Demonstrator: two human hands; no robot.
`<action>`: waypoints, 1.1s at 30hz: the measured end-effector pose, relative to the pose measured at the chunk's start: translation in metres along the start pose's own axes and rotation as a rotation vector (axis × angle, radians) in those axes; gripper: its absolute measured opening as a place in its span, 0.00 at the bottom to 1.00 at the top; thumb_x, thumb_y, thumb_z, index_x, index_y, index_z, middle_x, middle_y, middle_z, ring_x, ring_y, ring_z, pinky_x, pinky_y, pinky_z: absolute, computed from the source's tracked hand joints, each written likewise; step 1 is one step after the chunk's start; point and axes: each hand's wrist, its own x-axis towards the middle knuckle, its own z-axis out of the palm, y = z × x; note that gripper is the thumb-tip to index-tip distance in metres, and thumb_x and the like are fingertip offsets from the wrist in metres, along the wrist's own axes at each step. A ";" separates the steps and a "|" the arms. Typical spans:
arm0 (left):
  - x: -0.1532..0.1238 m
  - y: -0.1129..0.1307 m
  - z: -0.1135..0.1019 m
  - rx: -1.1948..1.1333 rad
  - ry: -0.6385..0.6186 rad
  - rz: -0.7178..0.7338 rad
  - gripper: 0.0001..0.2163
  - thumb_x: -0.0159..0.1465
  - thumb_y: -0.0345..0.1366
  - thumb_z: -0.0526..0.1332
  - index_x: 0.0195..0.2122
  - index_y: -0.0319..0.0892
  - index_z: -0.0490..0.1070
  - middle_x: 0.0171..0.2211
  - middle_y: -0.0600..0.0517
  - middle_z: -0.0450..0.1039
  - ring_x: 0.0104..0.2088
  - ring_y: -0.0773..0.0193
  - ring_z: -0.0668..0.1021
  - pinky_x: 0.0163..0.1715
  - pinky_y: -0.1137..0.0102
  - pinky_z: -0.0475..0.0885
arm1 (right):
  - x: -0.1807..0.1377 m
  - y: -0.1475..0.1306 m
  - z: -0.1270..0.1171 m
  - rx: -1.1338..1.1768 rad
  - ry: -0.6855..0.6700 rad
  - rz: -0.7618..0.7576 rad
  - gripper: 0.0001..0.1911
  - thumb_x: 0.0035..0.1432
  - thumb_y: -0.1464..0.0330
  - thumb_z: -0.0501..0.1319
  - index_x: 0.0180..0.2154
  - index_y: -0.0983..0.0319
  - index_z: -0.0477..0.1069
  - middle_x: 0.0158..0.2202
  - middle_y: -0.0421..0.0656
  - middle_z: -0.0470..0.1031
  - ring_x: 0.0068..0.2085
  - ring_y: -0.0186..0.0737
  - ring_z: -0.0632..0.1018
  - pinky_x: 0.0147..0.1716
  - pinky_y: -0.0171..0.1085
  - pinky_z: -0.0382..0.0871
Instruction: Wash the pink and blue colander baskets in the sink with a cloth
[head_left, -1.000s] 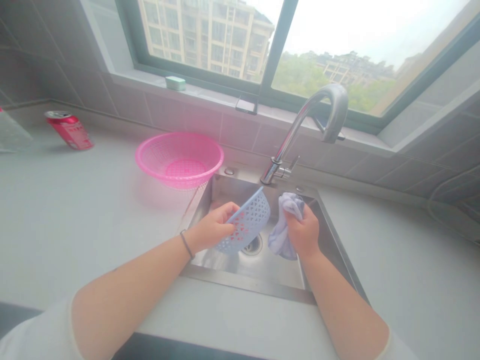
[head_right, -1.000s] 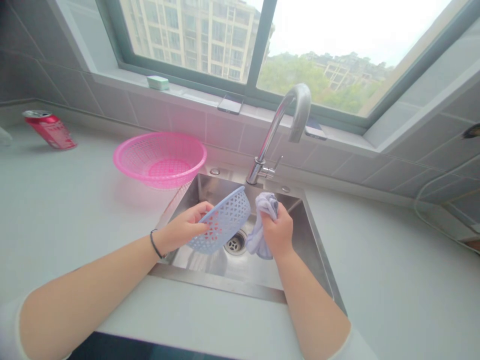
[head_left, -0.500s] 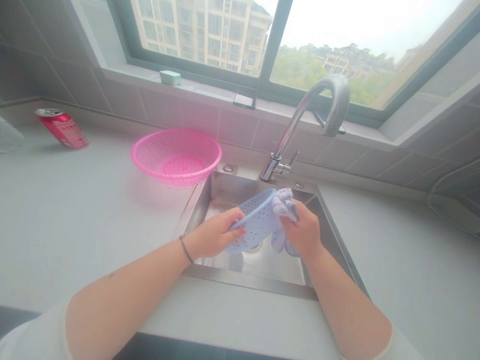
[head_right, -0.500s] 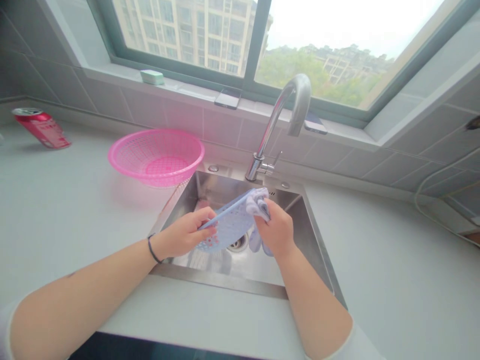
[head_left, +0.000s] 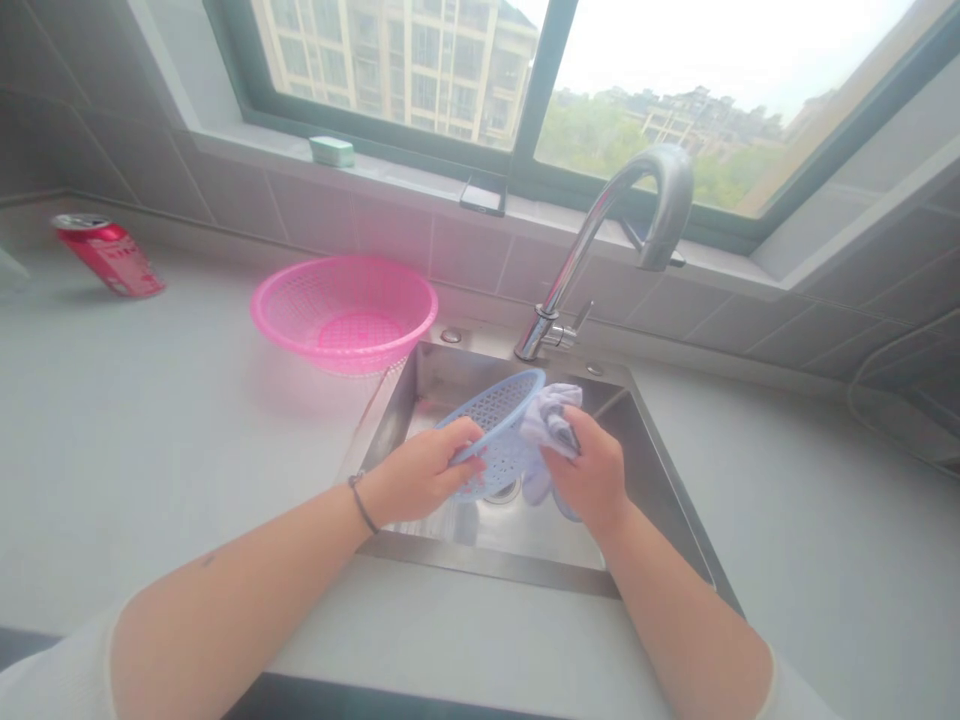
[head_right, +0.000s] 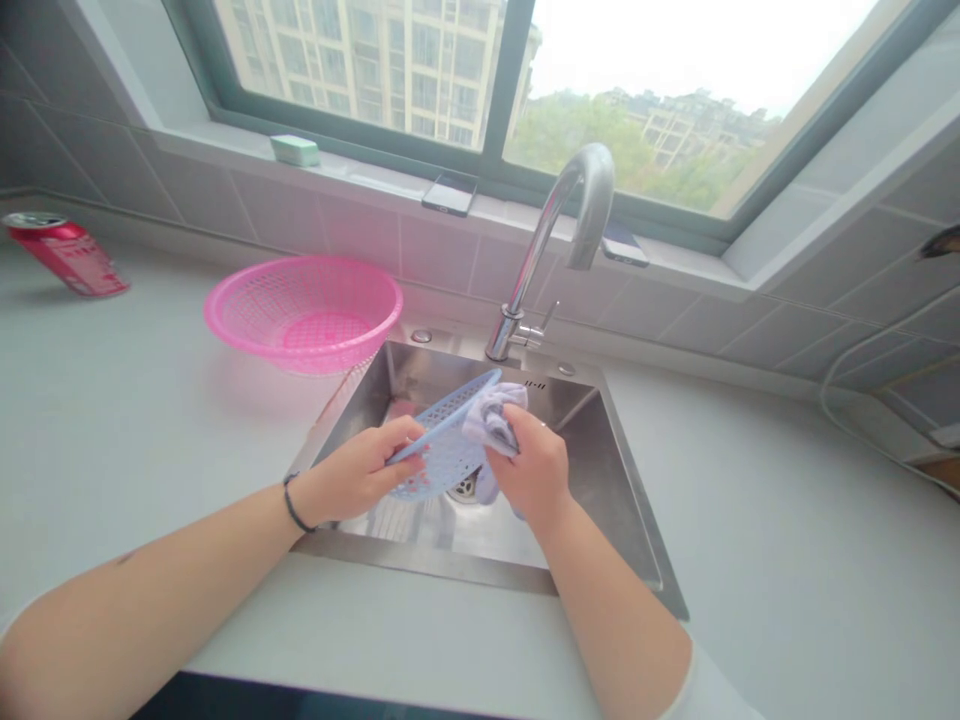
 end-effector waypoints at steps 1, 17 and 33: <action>0.000 0.000 0.000 0.025 0.015 0.009 0.05 0.69 0.38 0.55 0.42 0.44 0.67 0.33 0.52 0.79 0.33 0.60 0.79 0.34 0.68 0.70 | -0.002 -0.004 0.002 0.015 -0.032 -0.106 0.10 0.59 0.65 0.62 0.42 0.58 0.77 0.32 0.43 0.83 0.31 0.42 0.81 0.32 0.36 0.73; 0.001 -0.004 0.000 0.107 0.034 0.048 0.04 0.68 0.37 0.56 0.39 0.45 0.68 0.33 0.54 0.75 0.33 0.63 0.76 0.34 0.69 0.67 | -0.004 -0.016 0.007 0.131 -0.189 -0.214 0.07 0.57 0.66 0.61 0.38 0.56 0.78 0.29 0.41 0.81 0.29 0.39 0.80 0.30 0.35 0.71; -0.002 -0.001 0.002 0.020 -0.014 0.025 0.04 0.68 0.36 0.56 0.37 0.44 0.68 0.33 0.53 0.75 0.32 0.63 0.76 0.33 0.70 0.68 | 0.008 -0.008 -0.001 0.120 0.011 0.219 0.09 0.60 0.63 0.59 0.35 0.58 0.77 0.30 0.41 0.81 0.31 0.41 0.80 0.31 0.36 0.72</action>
